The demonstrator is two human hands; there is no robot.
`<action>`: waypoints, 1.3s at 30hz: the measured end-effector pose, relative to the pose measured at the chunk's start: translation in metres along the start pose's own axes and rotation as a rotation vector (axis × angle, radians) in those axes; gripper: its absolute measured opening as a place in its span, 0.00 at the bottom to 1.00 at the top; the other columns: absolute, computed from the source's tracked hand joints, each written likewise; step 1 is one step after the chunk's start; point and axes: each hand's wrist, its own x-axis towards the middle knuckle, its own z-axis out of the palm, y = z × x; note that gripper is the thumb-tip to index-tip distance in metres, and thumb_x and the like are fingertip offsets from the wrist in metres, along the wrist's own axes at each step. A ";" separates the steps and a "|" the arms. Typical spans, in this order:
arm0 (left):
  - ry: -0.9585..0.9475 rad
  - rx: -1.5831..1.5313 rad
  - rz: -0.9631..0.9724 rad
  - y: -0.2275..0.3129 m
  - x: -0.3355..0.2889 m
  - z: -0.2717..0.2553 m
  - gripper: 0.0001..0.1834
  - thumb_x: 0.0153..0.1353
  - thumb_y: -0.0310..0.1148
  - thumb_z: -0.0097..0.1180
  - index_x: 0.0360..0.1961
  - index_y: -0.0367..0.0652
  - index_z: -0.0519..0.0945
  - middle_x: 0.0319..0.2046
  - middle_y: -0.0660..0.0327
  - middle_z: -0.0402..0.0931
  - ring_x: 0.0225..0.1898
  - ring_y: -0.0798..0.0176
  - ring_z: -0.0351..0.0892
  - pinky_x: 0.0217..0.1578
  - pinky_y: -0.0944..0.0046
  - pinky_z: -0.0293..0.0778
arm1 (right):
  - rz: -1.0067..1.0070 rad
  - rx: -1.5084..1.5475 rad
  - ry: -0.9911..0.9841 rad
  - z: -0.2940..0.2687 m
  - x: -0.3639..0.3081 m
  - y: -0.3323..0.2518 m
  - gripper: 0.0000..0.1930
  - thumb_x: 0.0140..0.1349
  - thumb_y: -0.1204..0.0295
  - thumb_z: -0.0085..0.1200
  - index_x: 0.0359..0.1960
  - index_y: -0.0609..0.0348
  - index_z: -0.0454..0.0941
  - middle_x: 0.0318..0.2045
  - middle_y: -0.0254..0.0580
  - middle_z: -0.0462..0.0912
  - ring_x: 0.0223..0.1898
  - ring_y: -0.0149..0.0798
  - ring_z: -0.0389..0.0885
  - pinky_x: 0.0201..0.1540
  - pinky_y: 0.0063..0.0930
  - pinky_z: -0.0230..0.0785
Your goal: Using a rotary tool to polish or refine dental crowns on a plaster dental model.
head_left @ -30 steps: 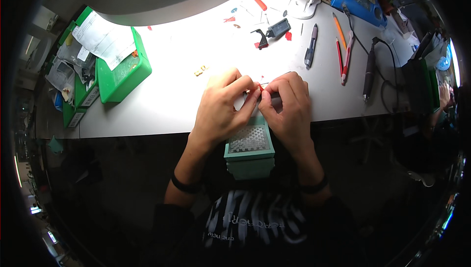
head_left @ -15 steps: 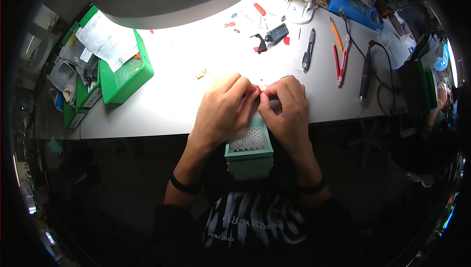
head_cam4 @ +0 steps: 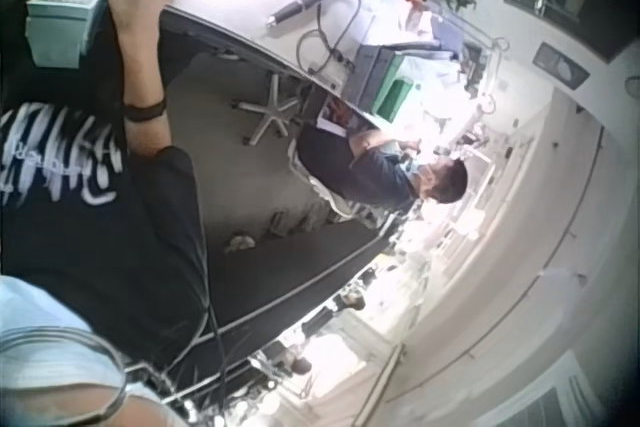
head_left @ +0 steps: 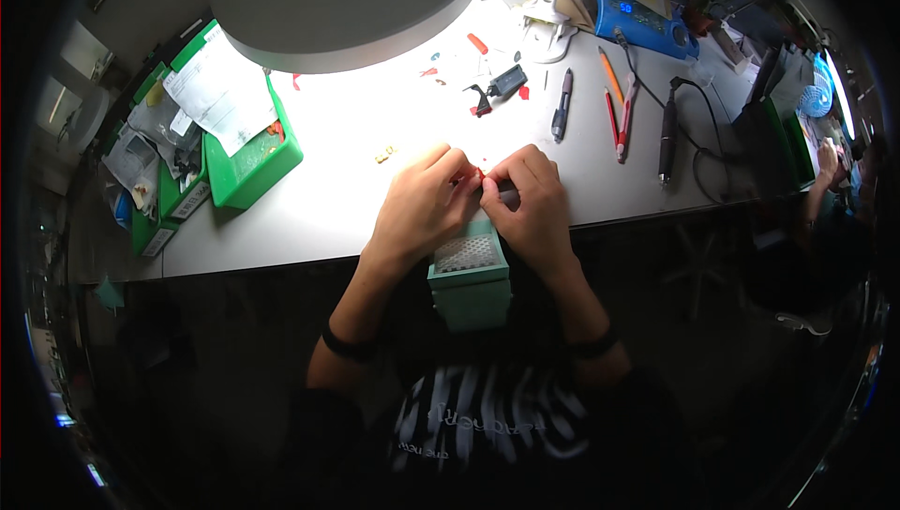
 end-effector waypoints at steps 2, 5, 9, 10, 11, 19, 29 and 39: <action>-0.003 -0.009 -0.004 0.001 0.000 -0.002 0.05 0.59 0.26 0.63 0.33 0.37 0.78 0.32 0.53 0.76 0.34 0.47 0.79 0.36 0.54 0.75 | 0.010 0.021 0.001 0.000 0.000 -0.001 0.06 0.55 0.76 0.64 0.31 0.56 0.77 0.34 0.39 0.77 0.36 0.45 0.76 0.42 0.38 0.68; -0.014 -0.002 -0.011 0.003 0.000 -0.003 0.04 0.59 0.25 0.62 0.33 0.37 0.79 0.32 0.52 0.76 0.33 0.47 0.79 0.35 0.54 0.75 | -0.018 0.012 -0.010 0.001 0.000 -0.001 0.07 0.55 0.74 0.63 0.30 0.55 0.75 0.33 0.36 0.74 0.37 0.43 0.77 0.44 0.38 0.67; -0.078 -0.021 -0.023 0.004 0.007 -0.007 0.04 0.58 0.26 0.61 0.32 0.37 0.80 0.33 0.50 0.74 0.34 0.46 0.78 0.36 0.53 0.73 | -0.023 -0.008 -0.004 -0.002 0.003 -0.003 0.07 0.54 0.74 0.63 0.29 0.56 0.74 0.32 0.38 0.74 0.37 0.44 0.77 0.43 0.40 0.68; -0.091 -0.033 -0.003 0.000 0.008 -0.004 0.04 0.58 0.26 0.61 0.32 0.37 0.80 0.33 0.50 0.74 0.34 0.46 0.78 0.36 0.53 0.73 | -0.015 -0.028 0.011 -0.002 0.002 -0.001 0.07 0.54 0.74 0.63 0.29 0.56 0.74 0.32 0.38 0.74 0.37 0.44 0.77 0.43 0.40 0.68; -0.093 -0.031 -0.027 -0.004 0.008 -0.003 0.05 0.58 0.27 0.61 0.33 0.36 0.79 0.33 0.49 0.73 0.35 0.46 0.77 0.37 0.52 0.72 | -0.020 -0.022 0.000 -0.002 0.002 -0.001 0.07 0.55 0.74 0.63 0.29 0.56 0.74 0.32 0.39 0.74 0.38 0.45 0.78 0.43 0.41 0.68; -0.124 0.122 -0.047 0.012 0.002 -0.001 0.02 0.65 0.21 0.53 0.36 0.33 0.74 0.33 0.52 0.68 0.37 0.52 0.76 0.38 0.58 0.71 | -0.053 -0.001 0.059 0.004 -0.002 0.001 0.08 0.55 0.73 0.61 0.27 0.58 0.73 0.33 0.42 0.74 0.39 0.45 0.77 0.45 0.40 0.69; -0.144 0.083 -0.030 0.000 0.012 0.000 0.06 0.61 0.22 0.62 0.33 0.33 0.76 0.32 0.55 0.76 0.31 0.58 0.78 0.36 0.60 0.74 | -0.059 -0.040 0.157 0.009 -0.009 0.007 0.07 0.56 0.72 0.61 0.28 0.58 0.75 0.34 0.41 0.75 0.40 0.42 0.79 0.47 0.38 0.71; -0.142 0.114 0.028 -0.003 0.011 0.000 0.06 0.61 0.21 0.63 0.31 0.33 0.76 0.29 0.53 0.79 0.29 0.57 0.81 0.34 0.60 0.76 | -0.057 0.006 0.132 0.004 -0.009 0.008 0.07 0.58 0.72 0.59 0.28 0.59 0.73 0.33 0.42 0.74 0.38 0.44 0.78 0.47 0.40 0.69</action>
